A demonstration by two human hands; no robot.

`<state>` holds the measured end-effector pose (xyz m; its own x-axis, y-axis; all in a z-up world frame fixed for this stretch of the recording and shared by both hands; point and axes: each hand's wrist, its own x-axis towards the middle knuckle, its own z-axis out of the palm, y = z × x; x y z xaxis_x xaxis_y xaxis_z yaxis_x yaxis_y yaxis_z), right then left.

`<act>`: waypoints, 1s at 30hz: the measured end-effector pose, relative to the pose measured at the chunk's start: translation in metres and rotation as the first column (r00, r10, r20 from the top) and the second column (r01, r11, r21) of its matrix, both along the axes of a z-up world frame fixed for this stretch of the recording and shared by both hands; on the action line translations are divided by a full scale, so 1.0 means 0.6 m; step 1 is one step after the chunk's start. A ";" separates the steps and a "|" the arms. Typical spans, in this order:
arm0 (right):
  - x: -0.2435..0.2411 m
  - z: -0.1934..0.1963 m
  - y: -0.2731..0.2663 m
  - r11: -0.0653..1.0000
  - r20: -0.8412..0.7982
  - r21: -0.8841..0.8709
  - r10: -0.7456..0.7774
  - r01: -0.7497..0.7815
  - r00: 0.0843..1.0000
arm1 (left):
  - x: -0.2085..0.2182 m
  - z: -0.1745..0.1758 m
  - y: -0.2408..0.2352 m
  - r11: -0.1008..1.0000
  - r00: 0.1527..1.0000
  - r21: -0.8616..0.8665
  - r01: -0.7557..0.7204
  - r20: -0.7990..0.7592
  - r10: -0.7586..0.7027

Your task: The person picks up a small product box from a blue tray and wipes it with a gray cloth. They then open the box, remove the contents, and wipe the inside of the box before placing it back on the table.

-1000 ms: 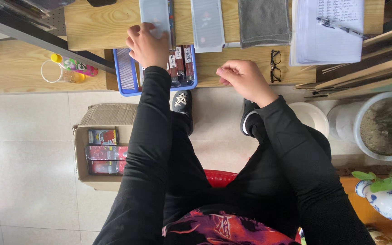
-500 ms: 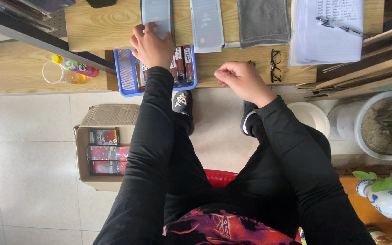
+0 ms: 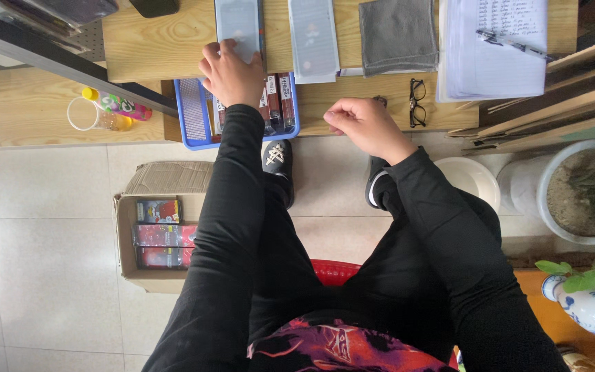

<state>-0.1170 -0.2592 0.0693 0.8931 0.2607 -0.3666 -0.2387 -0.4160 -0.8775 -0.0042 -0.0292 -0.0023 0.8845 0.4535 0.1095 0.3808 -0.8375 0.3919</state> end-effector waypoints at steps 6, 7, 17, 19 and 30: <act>0.002 0.002 -0.006 0.999 0.006 0.035 -0.028 0.028 1.000 | -0.008 0.006 -0.005 1.000 1.000 0.010 0.016 -0.012 -0.016; 0.003 -0.001 -0.006 0.999 0.015 0.033 -0.029 0.028 0.999 | -0.008 0.005 -0.005 1.000 1.000 0.000 0.023 -0.017 -0.023; 0.003 0.012 -0.011 0.998 0.019 0.050 -0.032 0.031 0.999 | -0.014 0.007 -0.019 0.995 0.988 0.049 0.087 0.122 -0.092; 0.008 0.024 -0.026 0.999 0.066 0.028 -0.025 0.023 0.997 | -0.034 0.023 -0.053 0.978 0.960 0.055 0.199 0.188 -0.206; 0.015 0.020 -0.057 0.985 0.060 0.036 -0.172 0.170 0.983 | -0.081 0.025 -0.175 0.467 0.919 -0.796 -0.385 -0.379 0.112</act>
<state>-0.1079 -0.2933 0.0814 0.9463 0.1126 -0.3030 -0.2485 -0.3462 -0.9047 -0.0528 -0.1344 0.0125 0.6474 0.4068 -0.6445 0.7068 -0.0042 0.7074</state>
